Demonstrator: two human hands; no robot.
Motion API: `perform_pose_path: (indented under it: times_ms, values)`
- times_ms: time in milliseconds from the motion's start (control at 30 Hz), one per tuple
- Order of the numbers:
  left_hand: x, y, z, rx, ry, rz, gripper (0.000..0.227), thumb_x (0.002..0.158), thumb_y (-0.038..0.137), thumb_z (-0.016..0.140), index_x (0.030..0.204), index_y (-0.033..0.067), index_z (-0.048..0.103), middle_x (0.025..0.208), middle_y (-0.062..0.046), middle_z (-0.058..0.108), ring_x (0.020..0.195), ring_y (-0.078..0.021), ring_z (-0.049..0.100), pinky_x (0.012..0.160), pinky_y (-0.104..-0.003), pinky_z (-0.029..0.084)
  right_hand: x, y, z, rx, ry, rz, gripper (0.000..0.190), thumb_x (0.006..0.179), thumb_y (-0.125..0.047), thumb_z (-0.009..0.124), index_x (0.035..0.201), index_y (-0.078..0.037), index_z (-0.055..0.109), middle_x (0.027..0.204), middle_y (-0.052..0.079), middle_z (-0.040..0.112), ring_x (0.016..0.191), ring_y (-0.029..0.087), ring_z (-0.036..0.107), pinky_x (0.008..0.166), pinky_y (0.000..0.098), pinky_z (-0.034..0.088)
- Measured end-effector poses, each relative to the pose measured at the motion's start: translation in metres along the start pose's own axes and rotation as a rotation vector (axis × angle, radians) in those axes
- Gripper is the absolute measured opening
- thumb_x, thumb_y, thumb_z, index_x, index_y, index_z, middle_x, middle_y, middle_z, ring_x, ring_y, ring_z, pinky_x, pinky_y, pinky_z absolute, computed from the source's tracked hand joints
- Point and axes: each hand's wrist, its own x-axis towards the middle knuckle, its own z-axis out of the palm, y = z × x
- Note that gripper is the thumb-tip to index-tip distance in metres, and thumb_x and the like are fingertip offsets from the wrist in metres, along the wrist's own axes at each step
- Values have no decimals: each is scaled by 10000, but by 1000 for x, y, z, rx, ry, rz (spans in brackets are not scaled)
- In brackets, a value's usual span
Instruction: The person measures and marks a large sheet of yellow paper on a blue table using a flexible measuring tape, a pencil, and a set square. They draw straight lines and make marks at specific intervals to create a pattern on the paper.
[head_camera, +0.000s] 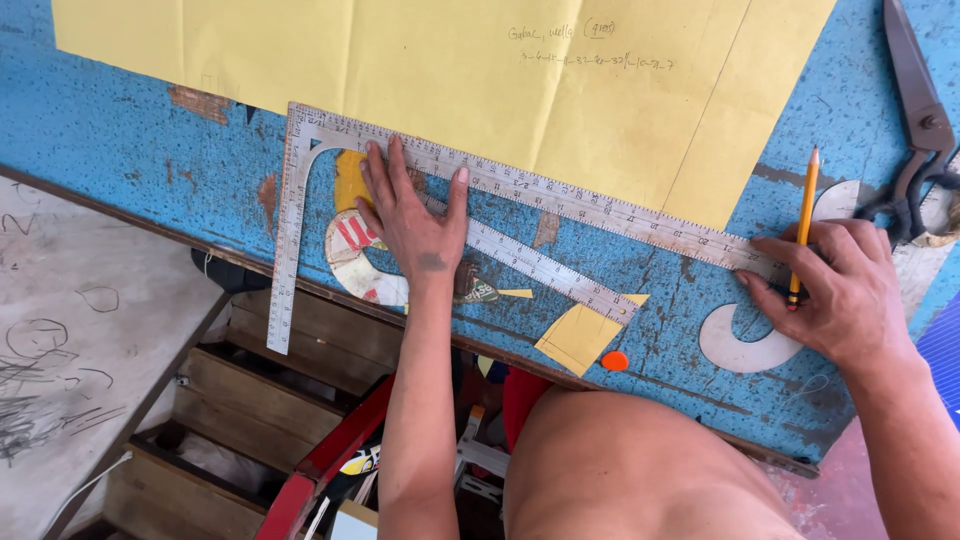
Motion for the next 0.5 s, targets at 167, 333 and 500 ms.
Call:
perform_pose_path:
  times_ms: [167,333,500]
  values:
    - [0,1,0,5,3,-1,878,953,730,488,1618,176,345,1712,-105,252,1607,-350,189,1271,-649,116,1,0,0,-12,2,-5,321,971,-334,865,1190,-115,781,1120,137,653,1008,348,621,928,451,513]
    - [0,1,-1,5,-2,-3,886,951,738,474,1620,173,336,1712,-111,249,1607,-350,182,1274,-640,110,2,0,-1,-10,-2,-14,317,968,-330,863,1185,-116,776,1107,141,638,1005,350,615,923,457,510]
    - [0,0,0,14,1,-1,876,955,732,487,1621,185,335,1713,-104,253,1607,-352,188,1277,-639,117,0,-1,0,-22,-14,3,315,974,-336,856,1194,-123,779,1107,127,653,1001,346,613,928,453,507]
